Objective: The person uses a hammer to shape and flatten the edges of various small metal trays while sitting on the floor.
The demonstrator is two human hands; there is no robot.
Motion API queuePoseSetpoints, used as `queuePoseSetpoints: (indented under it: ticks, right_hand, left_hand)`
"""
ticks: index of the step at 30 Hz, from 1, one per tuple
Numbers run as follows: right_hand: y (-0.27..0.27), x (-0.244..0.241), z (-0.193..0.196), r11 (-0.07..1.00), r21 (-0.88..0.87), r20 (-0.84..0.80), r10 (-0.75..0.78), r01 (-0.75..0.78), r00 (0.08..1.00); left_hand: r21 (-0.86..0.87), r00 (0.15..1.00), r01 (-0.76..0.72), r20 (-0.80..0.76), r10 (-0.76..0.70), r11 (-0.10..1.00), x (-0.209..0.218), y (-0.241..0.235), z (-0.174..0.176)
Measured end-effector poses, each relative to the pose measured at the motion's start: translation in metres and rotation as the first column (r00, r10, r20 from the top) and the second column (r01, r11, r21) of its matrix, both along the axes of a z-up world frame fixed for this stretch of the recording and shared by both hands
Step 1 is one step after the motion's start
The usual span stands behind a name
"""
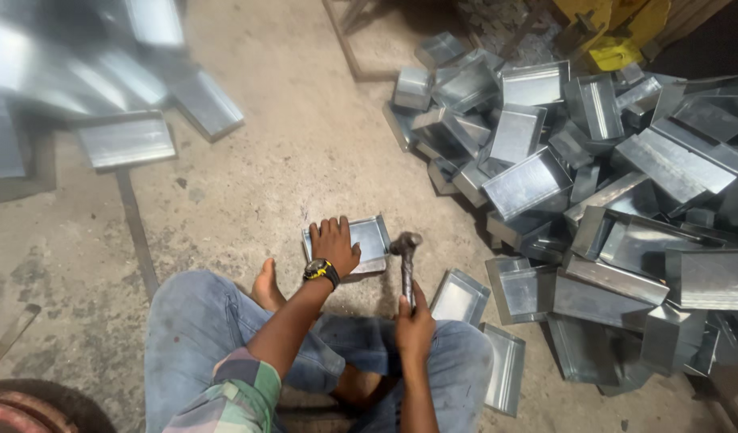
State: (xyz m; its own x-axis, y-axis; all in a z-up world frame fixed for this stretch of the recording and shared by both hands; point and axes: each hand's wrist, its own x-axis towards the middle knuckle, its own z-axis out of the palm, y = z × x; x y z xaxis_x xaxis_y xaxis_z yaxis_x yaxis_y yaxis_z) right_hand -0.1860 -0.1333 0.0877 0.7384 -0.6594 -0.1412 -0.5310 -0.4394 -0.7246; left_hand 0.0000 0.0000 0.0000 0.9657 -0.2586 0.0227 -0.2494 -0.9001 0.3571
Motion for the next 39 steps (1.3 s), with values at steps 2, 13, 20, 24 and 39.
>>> queuePoseSetpoints:
  ticks: [2, 13, 20, 24, 39]
  right_hand:
    - [-0.008, 0.000, -0.009, 0.996, 0.084, 0.080, -0.017, 0.010, 0.997]
    - [-0.019, -0.009, -0.021, 1.000, 0.019, 0.240, -0.019, 0.015, 0.971]
    - [0.003, -0.009, 0.033, 0.994, 0.072, 0.502, 0.037, -0.084, 0.864]
    - [0.005, -0.027, 0.050, 0.994, -0.050, 0.645, 0.105, -0.095, 0.757]
    - [0.013, -0.004, 0.047, 0.990, -0.038, 0.524, 0.135, -0.136, 0.841]
  left_hand:
    - [0.009, 0.993, -0.085, 0.077, 0.084, 0.996, 0.016, -0.003, -0.001]
    - [-0.055, 0.997, 0.077, 0.011, -0.077, 0.995, -0.015, -0.006, 0.024]
    - [-0.059, 0.993, 0.107, -0.040, -0.109, 0.993, 0.029, -0.016, 0.032]
    - [-0.079, 0.989, 0.147, -0.002, -0.147, 0.986, 0.031, -0.023, 0.019]
    - [-0.024, 0.971, 0.228, -0.072, -0.229, 0.973, -0.017, -0.013, 0.038]
